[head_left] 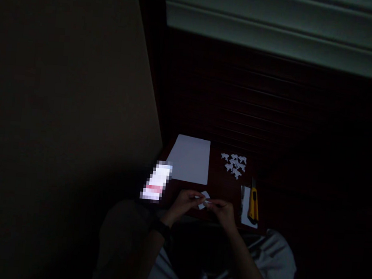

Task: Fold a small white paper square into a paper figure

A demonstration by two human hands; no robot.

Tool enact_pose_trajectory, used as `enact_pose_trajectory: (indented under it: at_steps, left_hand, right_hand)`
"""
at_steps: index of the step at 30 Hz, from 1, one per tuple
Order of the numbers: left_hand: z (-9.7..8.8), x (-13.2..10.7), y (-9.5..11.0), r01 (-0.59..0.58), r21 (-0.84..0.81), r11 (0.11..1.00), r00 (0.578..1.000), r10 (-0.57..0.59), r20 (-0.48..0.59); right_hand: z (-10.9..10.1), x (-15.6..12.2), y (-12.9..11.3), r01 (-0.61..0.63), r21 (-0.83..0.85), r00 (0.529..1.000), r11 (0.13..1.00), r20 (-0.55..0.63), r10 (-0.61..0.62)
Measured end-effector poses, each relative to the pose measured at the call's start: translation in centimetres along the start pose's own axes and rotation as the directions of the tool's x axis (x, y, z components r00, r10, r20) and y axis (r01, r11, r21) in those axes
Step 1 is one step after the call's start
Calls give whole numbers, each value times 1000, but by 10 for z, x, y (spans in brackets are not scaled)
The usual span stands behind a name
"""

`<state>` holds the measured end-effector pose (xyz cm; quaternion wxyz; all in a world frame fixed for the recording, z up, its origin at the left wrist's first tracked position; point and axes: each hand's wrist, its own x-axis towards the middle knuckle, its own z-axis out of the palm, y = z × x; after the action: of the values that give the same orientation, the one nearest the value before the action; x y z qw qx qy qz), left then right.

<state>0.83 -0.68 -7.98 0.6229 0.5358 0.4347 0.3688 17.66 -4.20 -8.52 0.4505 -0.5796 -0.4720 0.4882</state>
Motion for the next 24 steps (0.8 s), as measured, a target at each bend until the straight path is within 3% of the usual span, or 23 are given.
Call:
enact_pose_trajectory:
  at_steps: [9,24]
  left_hand:
    - [0,2,-6,-1,-19,1000,1000,1,-4]
    - [1,5,-11,14,-24,1000,1000,-14,0]
  right_hand:
    - [2,2,4,26,-19,998,999,-60,-27]
    - [-1,3,3,93,-11,995,996,-30,-93]
